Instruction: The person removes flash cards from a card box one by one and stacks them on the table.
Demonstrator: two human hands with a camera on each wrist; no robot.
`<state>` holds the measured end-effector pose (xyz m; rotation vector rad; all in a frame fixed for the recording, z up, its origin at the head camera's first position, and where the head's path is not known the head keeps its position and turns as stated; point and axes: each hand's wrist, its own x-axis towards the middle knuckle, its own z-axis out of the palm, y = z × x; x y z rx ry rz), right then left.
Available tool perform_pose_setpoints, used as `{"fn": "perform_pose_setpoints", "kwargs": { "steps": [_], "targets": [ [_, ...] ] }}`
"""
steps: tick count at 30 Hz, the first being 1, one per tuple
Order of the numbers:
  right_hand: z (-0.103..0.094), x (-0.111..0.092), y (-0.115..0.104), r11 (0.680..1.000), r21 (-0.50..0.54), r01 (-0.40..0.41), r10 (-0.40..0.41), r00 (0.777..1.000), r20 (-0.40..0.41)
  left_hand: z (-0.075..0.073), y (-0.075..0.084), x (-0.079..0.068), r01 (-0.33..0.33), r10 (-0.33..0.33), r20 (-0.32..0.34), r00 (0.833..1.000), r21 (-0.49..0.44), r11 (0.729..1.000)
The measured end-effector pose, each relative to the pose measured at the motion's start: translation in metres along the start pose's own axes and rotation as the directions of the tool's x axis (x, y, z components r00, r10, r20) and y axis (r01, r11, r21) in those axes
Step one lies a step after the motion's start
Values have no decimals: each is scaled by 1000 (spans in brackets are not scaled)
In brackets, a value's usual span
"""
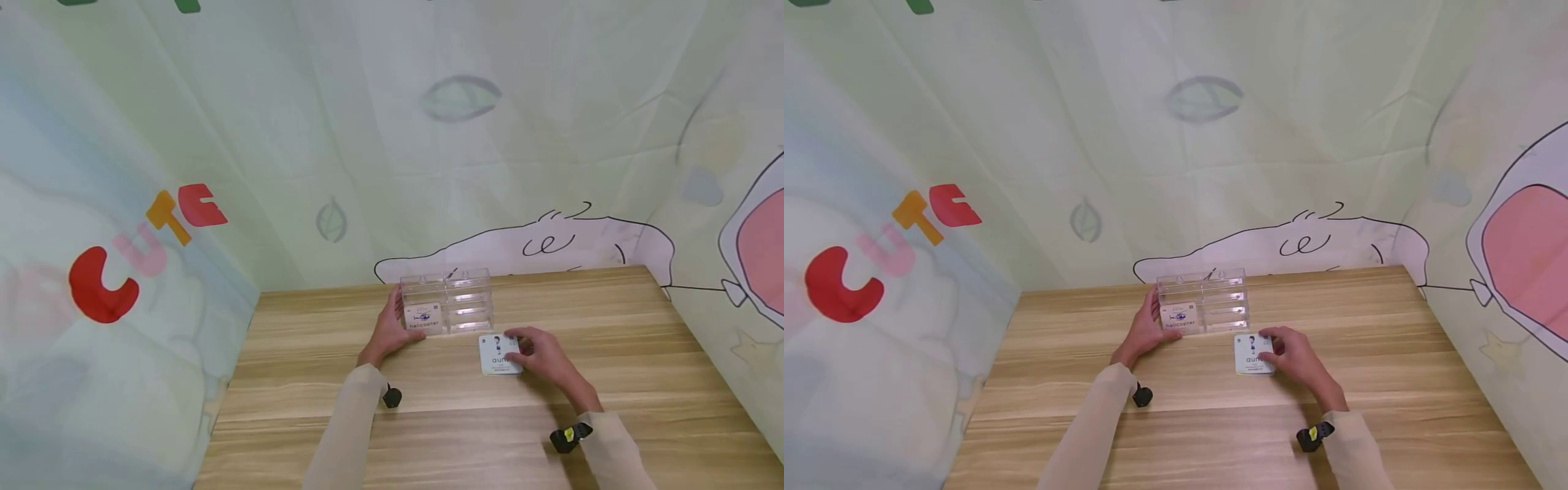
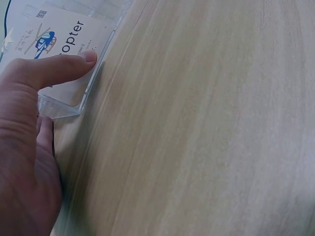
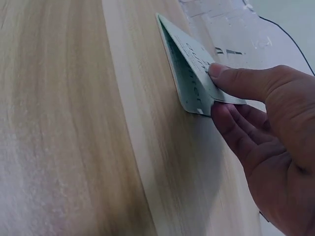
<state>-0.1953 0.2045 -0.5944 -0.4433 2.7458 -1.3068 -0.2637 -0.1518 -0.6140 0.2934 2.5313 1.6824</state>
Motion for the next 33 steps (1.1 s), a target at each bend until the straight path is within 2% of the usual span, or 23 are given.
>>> {"fn": "perform_pose_setpoints", "kwargs": {
  "steps": [9,21,33],
  "targets": [
    [2,0,1,996,-86,30,-27,999,40,2,1,-1,-23,23,-17,1000,1,1000],
    [4,4,-4,988,-146,-42,56,994,91,1,3,-1,2,-1,-4,1000,12,1000],
    [3,9,-11,982,-164,-96,115,987,111,1,3,0,6,-6,-3,1000,16,1000]
  ]
}}
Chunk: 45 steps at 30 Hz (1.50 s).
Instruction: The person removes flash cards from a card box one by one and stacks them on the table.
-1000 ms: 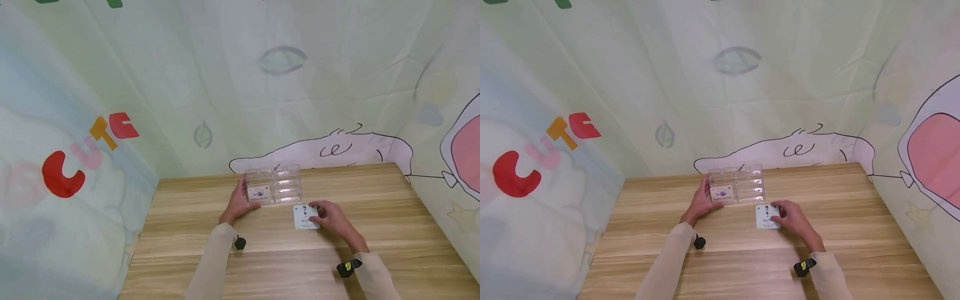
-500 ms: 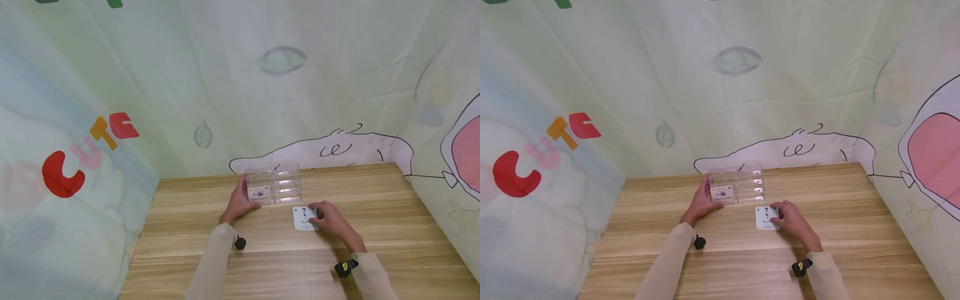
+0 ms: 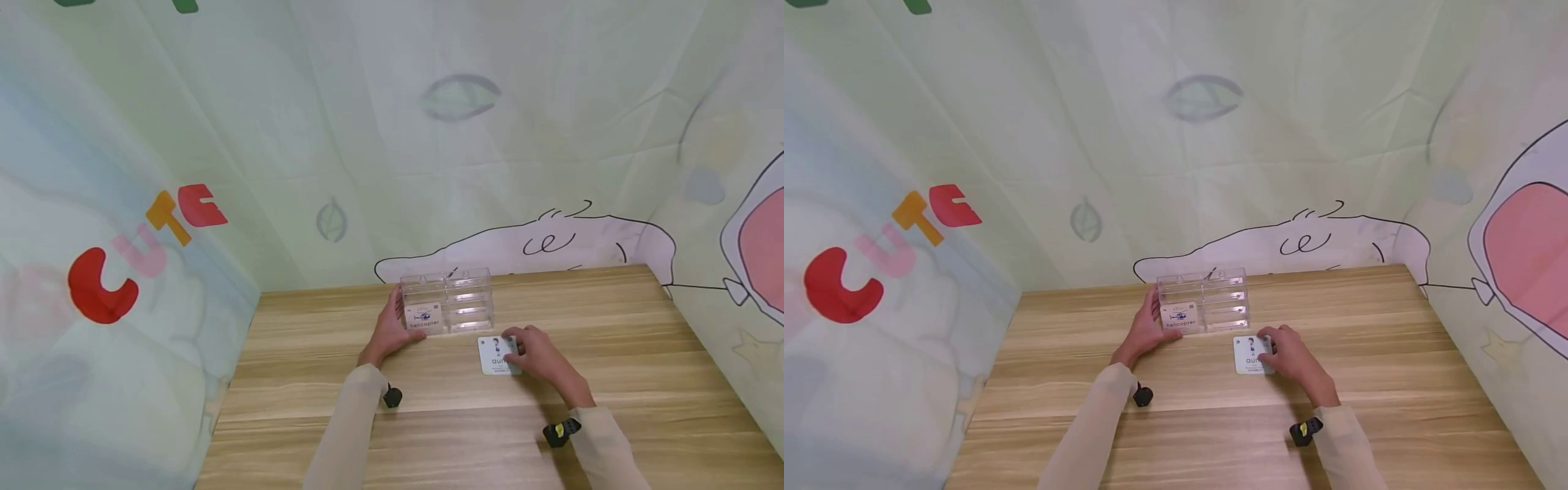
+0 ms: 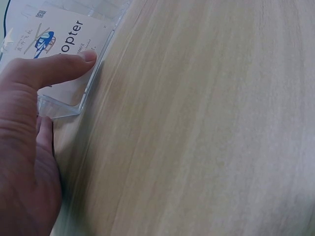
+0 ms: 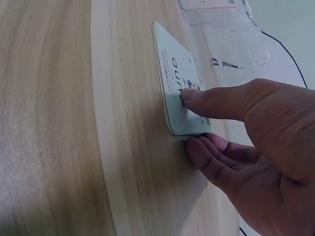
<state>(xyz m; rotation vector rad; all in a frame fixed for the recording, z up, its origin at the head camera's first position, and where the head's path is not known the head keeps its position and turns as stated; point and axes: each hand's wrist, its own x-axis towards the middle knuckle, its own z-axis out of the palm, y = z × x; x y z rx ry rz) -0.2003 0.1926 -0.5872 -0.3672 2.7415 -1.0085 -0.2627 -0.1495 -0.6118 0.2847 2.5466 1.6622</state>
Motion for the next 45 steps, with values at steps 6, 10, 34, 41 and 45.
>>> {"fn": "perform_pose_setpoints", "kwargs": {
  "steps": [6,10,34,41,45],
  "targets": [
    [-1,-1,-3,1000,-30,1,-1,1000,-1,-1,0,0,5,-5,2,1000,0,1000],
    [-2,-1,-4,999,-38,7,-6,1000,5,-1,0,0,11,-11,1,1000,-1,1000],
    [-23,11,-32,981,-25,193,-194,980,-51,-3,4,-3,-10,10,-13,1000,-18,1000],
    [-9,27,-44,944,34,328,-322,940,-111,-3,3,-3,6,-6,-6,1000,-6,1000],
    [1,34,-52,934,74,349,-339,933,-123,-1,4,-3,9,-9,-5,1000,9,1000]
  ]
}}
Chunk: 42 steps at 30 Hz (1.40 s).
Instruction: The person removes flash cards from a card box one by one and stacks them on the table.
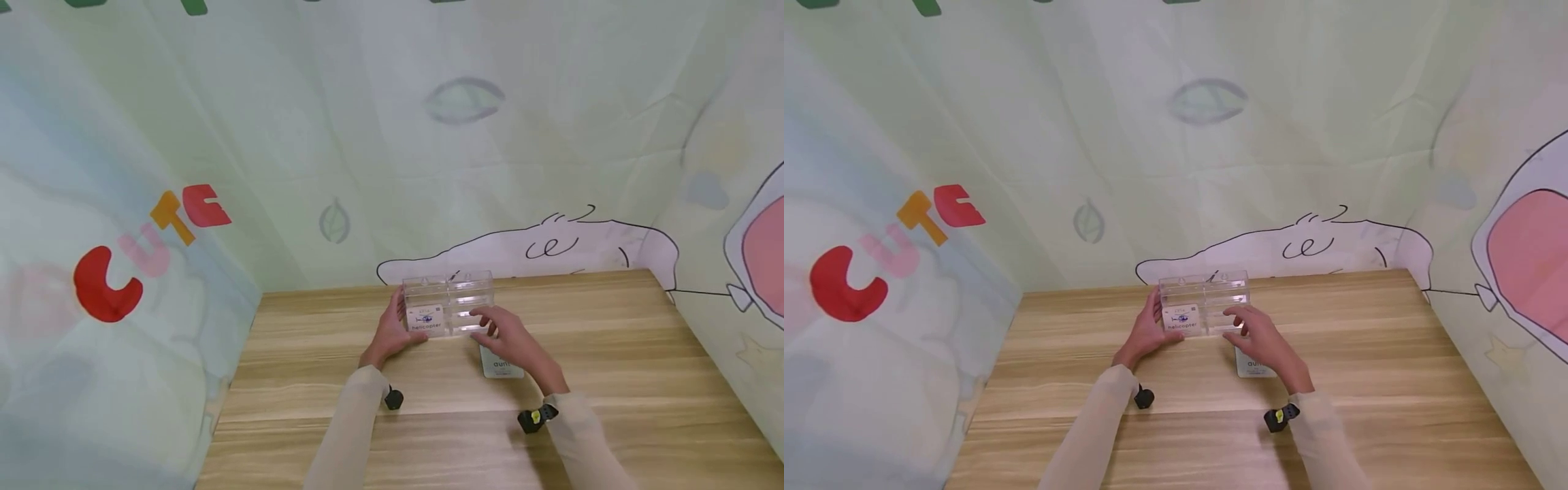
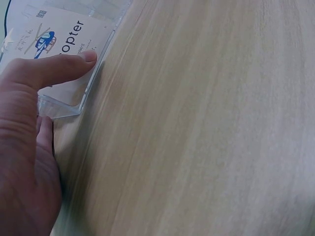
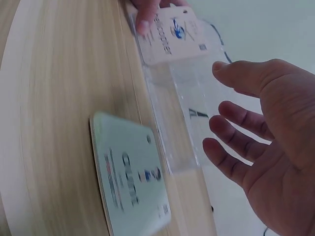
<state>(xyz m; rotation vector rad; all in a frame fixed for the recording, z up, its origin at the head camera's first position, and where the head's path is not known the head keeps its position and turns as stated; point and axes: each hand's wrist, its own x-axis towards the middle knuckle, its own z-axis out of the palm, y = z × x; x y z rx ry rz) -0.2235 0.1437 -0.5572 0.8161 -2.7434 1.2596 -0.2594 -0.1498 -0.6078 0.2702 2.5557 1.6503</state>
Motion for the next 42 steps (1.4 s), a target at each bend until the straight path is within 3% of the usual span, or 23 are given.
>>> {"fn": "perform_pose_setpoints", "kwargs": {
  "steps": [11,20,42],
  "targets": [
    [22,21,-14,995,97,-33,30,999,33,1,-2,0,-1,1,5,1000,1,1000],
    [33,35,-18,993,106,-46,41,998,55,-1,-1,1,-11,11,10,1000,7,1000],
    [39,40,-16,987,126,-99,88,992,89,-1,2,-2,3,-3,19,1000,32,999]
  ]
}}
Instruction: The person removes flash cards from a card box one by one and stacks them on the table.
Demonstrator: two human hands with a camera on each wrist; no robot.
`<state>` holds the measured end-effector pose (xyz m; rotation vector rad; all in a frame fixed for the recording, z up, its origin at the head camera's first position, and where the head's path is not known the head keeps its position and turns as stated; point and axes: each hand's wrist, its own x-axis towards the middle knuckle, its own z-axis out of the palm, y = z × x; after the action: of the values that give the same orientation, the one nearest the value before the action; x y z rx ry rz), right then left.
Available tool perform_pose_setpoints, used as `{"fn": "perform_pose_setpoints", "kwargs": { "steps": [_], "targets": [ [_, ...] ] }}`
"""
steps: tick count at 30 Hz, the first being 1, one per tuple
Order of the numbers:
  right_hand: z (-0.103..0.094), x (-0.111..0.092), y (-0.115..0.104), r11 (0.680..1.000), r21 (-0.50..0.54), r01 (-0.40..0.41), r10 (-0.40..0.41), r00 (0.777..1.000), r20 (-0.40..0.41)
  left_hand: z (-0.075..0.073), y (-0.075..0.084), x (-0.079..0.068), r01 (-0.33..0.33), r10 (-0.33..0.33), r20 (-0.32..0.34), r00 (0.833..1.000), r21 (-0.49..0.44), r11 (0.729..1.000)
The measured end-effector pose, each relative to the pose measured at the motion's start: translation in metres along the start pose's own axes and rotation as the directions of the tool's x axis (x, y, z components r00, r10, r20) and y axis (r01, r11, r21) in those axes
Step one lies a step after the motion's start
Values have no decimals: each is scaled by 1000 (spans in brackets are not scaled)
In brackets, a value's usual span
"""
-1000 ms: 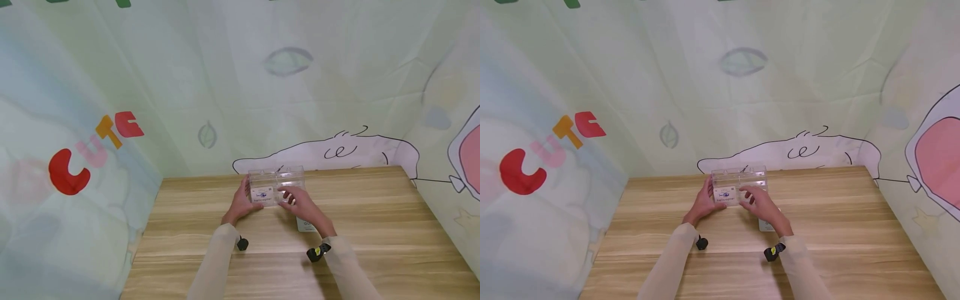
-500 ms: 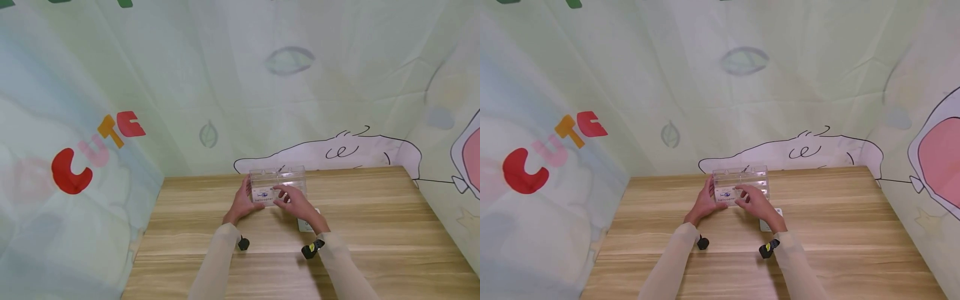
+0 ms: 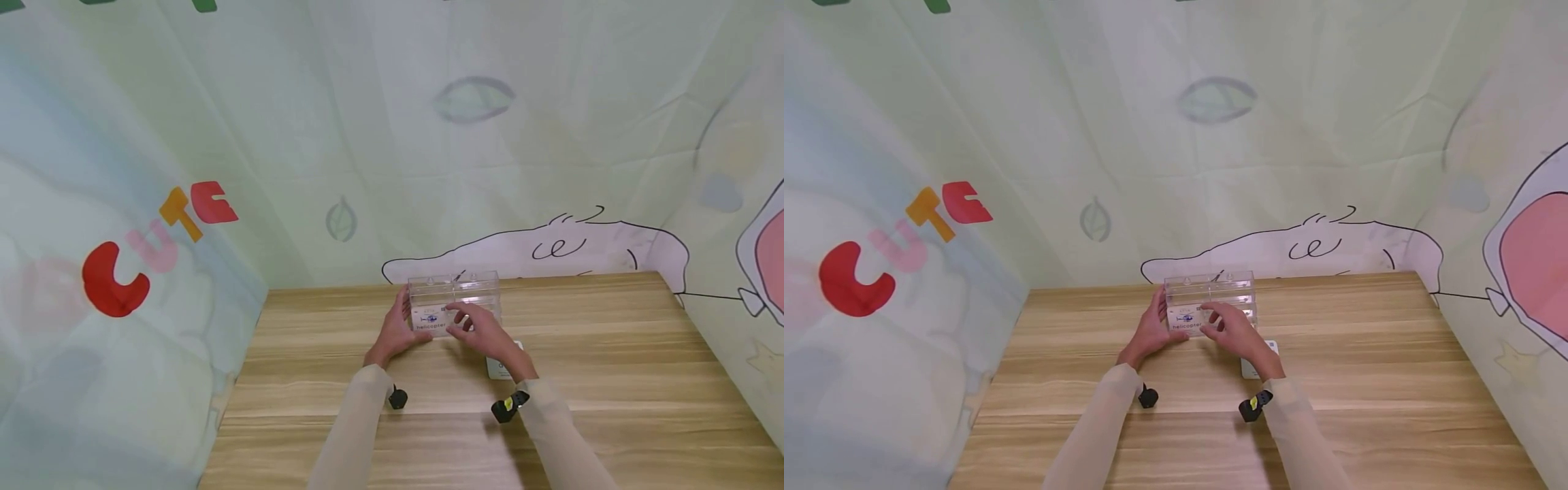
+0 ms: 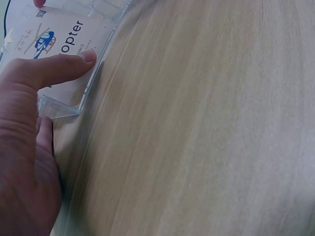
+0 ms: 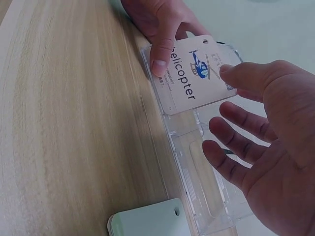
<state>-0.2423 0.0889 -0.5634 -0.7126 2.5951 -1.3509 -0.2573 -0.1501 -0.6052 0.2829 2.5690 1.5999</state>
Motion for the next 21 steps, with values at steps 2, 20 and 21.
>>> {"fn": "perform_pose_setpoints", "kwargs": {
  "steps": [2,20,21],
  "targets": [
    [0,0,0,1000,3,1,-1,1000,1,0,0,0,-8,8,-3,1000,-8,1000],
    [2,-1,0,999,11,31,-30,998,-51,0,-1,0,-45,45,-17,999,-34,998],
    [2,0,0,999,16,31,-30,998,-49,0,-1,0,-41,40,-15,999,-31,999]
  ]
}}
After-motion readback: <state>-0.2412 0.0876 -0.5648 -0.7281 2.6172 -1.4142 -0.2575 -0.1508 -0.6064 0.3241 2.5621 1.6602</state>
